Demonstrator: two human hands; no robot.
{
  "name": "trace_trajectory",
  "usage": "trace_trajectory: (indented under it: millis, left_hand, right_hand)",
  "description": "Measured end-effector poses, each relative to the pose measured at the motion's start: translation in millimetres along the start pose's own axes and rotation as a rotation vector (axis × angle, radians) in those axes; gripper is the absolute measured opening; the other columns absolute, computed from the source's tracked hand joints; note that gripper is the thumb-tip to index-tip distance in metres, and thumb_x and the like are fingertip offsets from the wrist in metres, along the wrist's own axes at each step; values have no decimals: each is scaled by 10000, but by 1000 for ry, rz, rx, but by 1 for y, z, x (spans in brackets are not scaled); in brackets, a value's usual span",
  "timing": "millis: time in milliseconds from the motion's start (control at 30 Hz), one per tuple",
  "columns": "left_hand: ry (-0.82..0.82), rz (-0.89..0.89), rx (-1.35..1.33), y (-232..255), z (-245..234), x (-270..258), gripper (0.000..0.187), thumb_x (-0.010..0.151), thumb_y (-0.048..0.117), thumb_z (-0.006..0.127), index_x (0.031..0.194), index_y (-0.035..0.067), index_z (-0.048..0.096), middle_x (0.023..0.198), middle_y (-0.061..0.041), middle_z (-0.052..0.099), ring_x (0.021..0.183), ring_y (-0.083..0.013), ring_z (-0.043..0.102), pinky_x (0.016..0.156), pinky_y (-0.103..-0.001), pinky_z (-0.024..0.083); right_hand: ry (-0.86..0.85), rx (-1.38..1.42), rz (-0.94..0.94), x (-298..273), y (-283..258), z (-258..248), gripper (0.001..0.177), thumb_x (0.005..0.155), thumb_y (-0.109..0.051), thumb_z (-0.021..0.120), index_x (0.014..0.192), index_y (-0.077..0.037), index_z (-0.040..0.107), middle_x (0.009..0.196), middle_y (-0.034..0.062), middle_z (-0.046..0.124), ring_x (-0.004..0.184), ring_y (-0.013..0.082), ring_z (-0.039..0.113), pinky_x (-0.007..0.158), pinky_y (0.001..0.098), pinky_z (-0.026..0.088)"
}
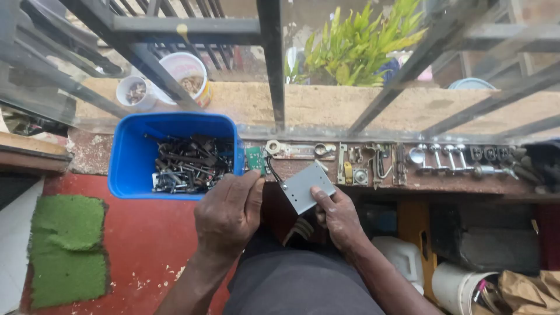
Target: Inspecting and sorting various metal hardware parts, locks, and hinges on a balcony windowsill.
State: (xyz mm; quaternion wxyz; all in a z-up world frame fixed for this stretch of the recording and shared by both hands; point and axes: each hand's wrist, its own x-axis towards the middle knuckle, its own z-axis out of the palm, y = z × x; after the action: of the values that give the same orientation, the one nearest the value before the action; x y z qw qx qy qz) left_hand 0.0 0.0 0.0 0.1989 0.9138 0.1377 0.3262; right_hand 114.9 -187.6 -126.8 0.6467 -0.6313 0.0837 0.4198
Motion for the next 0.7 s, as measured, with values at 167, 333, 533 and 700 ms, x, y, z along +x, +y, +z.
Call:
trace_trajectory:
  millis: [167,333,533,700]
  left_hand:
    - [-130,-178,-96,10,43,-19,252,995,126,614,1221,28,667,996,-159,698,820,-319,698,681,-389,558]
    - [-345,-764,-602,-5,90,-26,333,1002,181,541,1289,20,594,1078,-123,730,875,-185,770,756,-274,591]
    - [-171,-918,-873,-29,122,-26,273,994,189,615,1194,5,600,1020,-67,686,850,-140,692,654,-284,585]
    - [-323,-882,-873,-22,116,-3,224,991,238,625,1026,37,717,810,-28,704,694,-98,685,591,-274,586]
  right_hand:
    - [4,-11,-28,6,-5,-1,242,956,-318,687,971,-78,667,662,-36,504,523,64,435,448,221,329]
    - [25,16,-77,5,-7,-18,227,964,-314,673,965,-88,680,665,-49,509,534,50,418,452,209,337]
    - [-40,-47,-136,3,-5,-32,256,993,-315,653,945,-66,689,664,-51,506,543,40,410,463,206,342]
    - [-13,-142,-178,-2,-11,-39,272,992,-343,626,936,-84,686,649,-43,501,532,49,394,453,223,332]
